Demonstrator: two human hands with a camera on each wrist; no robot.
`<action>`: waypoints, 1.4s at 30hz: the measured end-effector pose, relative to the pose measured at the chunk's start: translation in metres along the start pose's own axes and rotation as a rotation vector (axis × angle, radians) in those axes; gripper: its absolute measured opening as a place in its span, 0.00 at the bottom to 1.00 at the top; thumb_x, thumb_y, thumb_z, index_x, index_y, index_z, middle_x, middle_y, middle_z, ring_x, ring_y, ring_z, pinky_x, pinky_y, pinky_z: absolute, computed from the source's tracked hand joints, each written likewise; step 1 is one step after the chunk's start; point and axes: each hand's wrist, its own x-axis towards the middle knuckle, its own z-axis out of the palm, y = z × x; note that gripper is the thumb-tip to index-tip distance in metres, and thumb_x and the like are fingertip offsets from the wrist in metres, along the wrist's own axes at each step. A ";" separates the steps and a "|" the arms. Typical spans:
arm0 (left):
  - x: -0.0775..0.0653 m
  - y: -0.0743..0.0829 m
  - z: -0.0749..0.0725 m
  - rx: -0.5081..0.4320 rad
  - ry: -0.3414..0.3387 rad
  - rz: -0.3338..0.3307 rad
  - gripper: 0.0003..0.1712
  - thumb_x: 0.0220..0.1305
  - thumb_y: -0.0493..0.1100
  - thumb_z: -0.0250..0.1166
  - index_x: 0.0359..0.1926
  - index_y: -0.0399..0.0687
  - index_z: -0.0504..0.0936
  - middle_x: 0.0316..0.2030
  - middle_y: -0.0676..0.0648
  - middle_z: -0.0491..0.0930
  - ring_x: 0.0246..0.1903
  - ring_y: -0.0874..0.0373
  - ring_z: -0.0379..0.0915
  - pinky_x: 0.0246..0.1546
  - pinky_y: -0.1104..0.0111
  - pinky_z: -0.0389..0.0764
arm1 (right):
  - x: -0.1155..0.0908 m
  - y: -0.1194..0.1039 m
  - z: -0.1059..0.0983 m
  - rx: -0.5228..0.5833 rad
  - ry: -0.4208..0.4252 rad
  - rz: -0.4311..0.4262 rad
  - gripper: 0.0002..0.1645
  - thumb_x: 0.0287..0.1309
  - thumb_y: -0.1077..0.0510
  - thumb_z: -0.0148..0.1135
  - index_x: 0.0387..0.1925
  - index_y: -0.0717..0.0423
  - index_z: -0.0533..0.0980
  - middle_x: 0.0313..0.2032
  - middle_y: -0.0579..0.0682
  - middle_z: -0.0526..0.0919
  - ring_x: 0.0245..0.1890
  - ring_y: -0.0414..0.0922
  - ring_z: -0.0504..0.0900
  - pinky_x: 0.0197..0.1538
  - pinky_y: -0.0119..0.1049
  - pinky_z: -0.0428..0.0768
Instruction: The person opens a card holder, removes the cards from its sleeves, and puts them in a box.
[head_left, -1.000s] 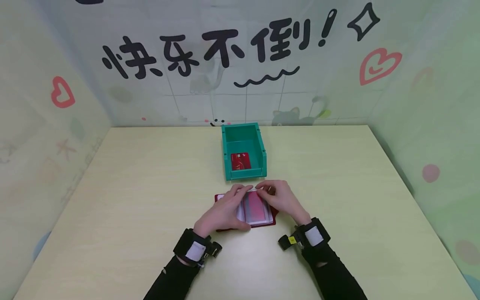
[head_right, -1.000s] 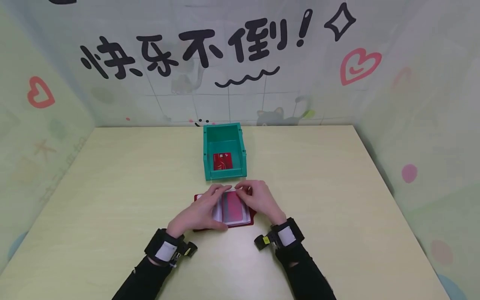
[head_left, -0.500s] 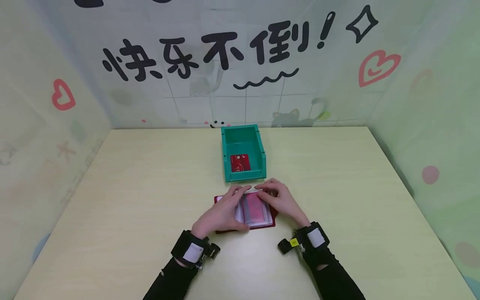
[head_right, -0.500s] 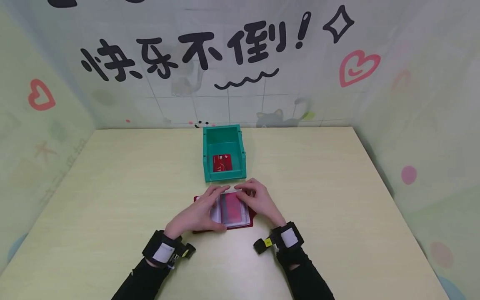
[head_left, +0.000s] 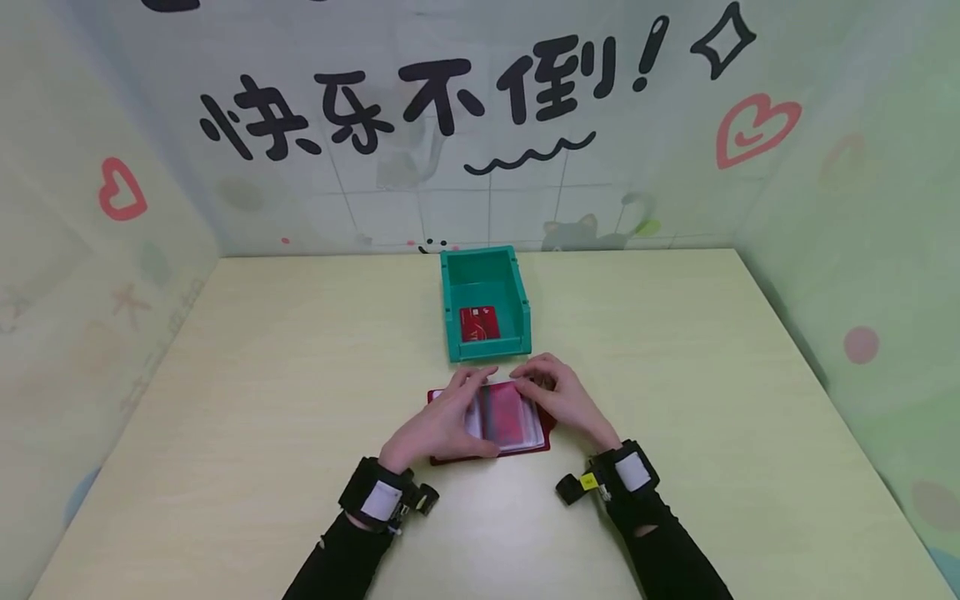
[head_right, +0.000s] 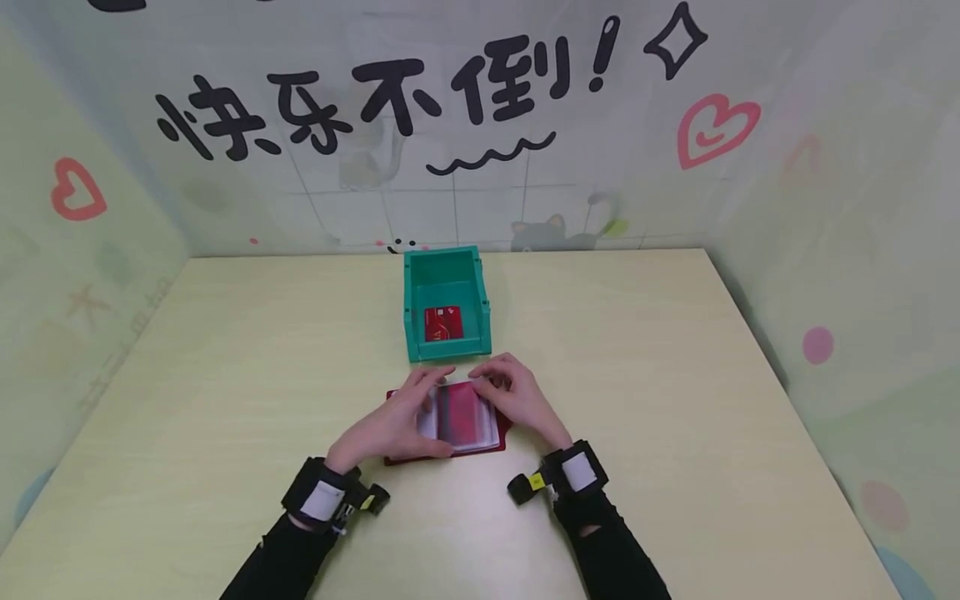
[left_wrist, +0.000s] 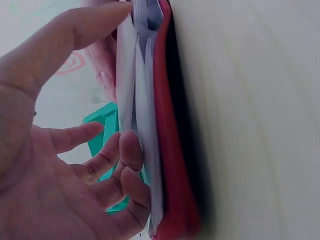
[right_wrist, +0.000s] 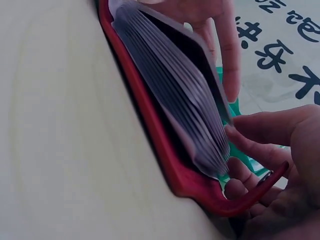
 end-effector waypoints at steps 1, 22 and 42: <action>0.001 -0.001 0.000 -0.008 0.003 -0.001 0.60 0.49 0.53 0.80 0.77 0.51 0.55 0.67 0.45 0.61 0.57 0.52 0.68 0.52 0.58 0.83 | 0.000 -0.001 0.000 0.006 0.002 0.005 0.12 0.67 0.59 0.63 0.48 0.59 0.82 0.46 0.57 0.78 0.43 0.44 0.72 0.45 0.31 0.72; 0.003 -0.033 -0.022 -0.362 0.016 -0.050 0.24 0.77 0.48 0.53 0.67 0.41 0.72 0.57 0.38 0.79 0.50 0.50 0.75 0.48 0.67 0.80 | -0.004 -0.007 0.021 -0.123 -0.024 -0.033 0.12 0.54 0.56 0.75 0.42 0.49 0.86 0.46 0.51 0.70 0.56 0.49 0.64 0.55 0.44 0.67; -0.001 -0.043 -0.030 -0.408 0.049 -0.431 0.16 0.60 0.45 0.74 0.32 0.34 0.83 0.18 0.47 0.84 0.16 0.61 0.81 0.24 0.69 0.84 | -0.007 -0.034 0.035 -0.449 0.039 -0.096 0.14 0.56 0.51 0.73 0.44 0.48 0.87 0.45 0.51 0.71 0.54 0.54 0.66 0.57 0.53 0.62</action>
